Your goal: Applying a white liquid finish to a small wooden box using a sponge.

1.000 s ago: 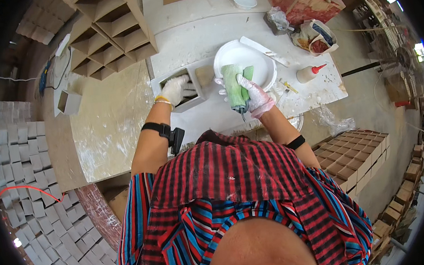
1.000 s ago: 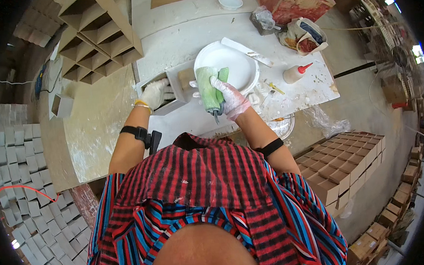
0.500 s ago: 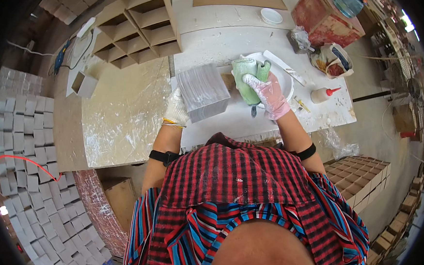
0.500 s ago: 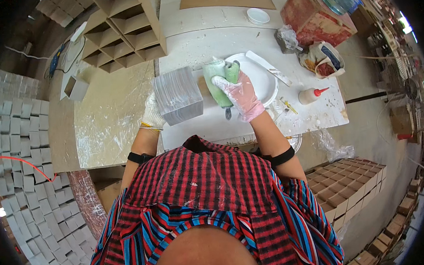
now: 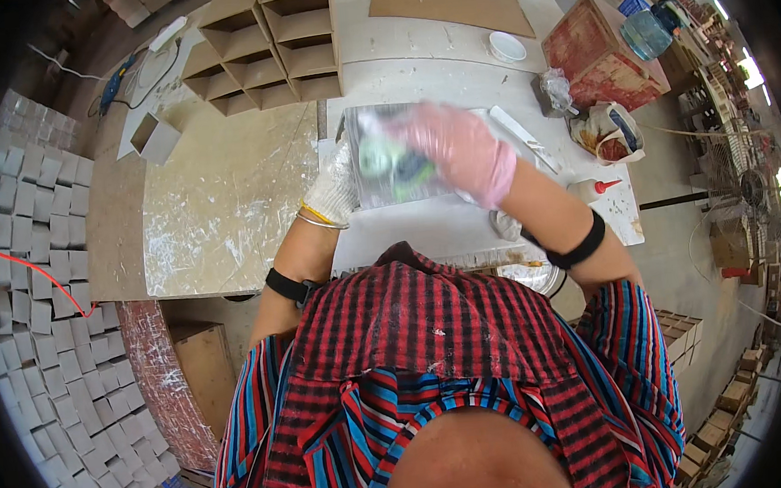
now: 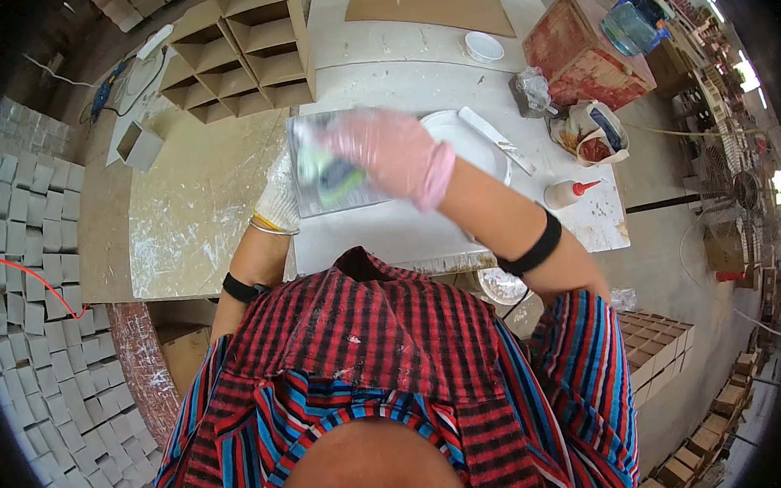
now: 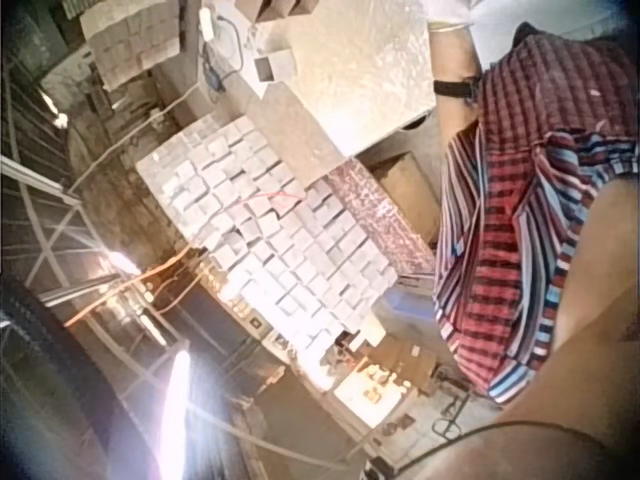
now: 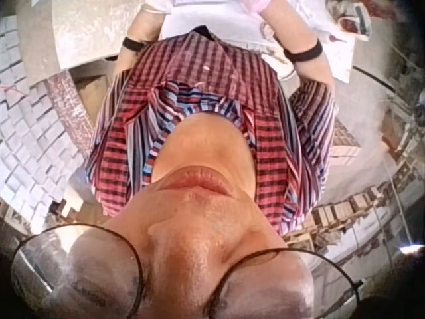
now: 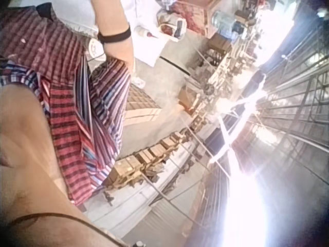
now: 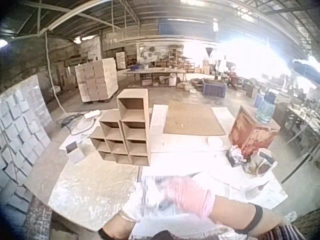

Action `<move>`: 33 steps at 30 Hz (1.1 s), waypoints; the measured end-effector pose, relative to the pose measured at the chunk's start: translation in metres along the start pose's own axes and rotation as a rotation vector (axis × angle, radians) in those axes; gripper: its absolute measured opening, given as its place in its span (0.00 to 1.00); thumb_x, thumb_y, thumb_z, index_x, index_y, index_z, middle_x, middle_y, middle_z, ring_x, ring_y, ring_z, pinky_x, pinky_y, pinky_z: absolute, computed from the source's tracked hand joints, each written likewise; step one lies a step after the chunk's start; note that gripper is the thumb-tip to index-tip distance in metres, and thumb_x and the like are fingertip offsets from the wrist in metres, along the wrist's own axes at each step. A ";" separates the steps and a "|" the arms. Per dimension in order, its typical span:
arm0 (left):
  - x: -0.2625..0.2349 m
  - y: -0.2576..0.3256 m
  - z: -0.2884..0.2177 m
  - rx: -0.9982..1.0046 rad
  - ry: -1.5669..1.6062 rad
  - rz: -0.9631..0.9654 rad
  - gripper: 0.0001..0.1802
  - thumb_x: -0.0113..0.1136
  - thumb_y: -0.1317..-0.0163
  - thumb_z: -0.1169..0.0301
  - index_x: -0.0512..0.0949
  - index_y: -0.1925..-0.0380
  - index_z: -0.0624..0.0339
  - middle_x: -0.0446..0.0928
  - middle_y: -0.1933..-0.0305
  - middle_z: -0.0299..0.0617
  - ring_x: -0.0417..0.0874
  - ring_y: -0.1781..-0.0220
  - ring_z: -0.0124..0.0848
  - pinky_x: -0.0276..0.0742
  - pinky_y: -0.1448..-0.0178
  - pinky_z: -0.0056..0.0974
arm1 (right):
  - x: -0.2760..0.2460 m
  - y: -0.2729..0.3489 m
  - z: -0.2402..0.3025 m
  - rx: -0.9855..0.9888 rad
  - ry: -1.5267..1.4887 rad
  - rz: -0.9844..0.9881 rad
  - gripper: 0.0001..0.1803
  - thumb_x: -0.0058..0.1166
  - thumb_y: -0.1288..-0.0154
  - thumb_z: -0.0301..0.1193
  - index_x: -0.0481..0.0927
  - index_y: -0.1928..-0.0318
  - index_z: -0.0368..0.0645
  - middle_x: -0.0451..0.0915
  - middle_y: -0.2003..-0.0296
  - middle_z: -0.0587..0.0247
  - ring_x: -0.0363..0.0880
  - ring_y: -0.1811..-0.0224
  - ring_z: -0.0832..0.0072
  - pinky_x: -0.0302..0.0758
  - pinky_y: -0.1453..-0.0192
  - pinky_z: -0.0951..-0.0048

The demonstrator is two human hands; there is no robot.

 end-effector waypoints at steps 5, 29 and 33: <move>0.020 0.019 -0.014 -0.052 0.258 -0.299 0.22 0.48 0.38 0.55 0.71 0.51 0.59 0.75 0.55 0.41 0.78 0.56 0.31 0.75 0.53 0.36 | -0.026 -0.012 -0.026 0.234 0.059 -0.223 0.24 0.57 0.48 0.30 0.70 0.48 0.47 0.77 0.62 0.60 0.77 0.61 0.62 0.75 0.58 0.63; 0.032 0.024 -0.028 0.130 -0.123 0.005 0.22 0.46 0.36 0.57 0.69 0.48 0.59 0.74 0.52 0.38 0.76 0.55 0.31 0.74 0.50 0.35 | 0.000 -0.020 -0.001 -0.015 -0.062 -0.084 0.26 0.50 0.45 0.22 0.69 0.45 0.56 0.77 0.61 0.62 0.77 0.60 0.66 0.75 0.56 0.68; 0.030 0.022 -0.019 -0.119 0.138 -0.178 0.20 0.47 0.36 0.58 0.70 0.49 0.58 0.72 0.49 0.37 0.74 0.51 0.29 0.72 0.49 0.34 | -0.022 -0.027 -0.043 0.265 -0.007 -0.193 0.33 0.53 0.50 0.18 0.65 0.42 0.51 0.75 0.60 0.57 0.76 0.57 0.61 0.75 0.54 0.67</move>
Point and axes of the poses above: each hand's wrist, its own y-axis away from the middle knuckle, its own x-axis out of the palm, z = x × y, the point moved 6 cm from there along -y, towards the middle knuckle
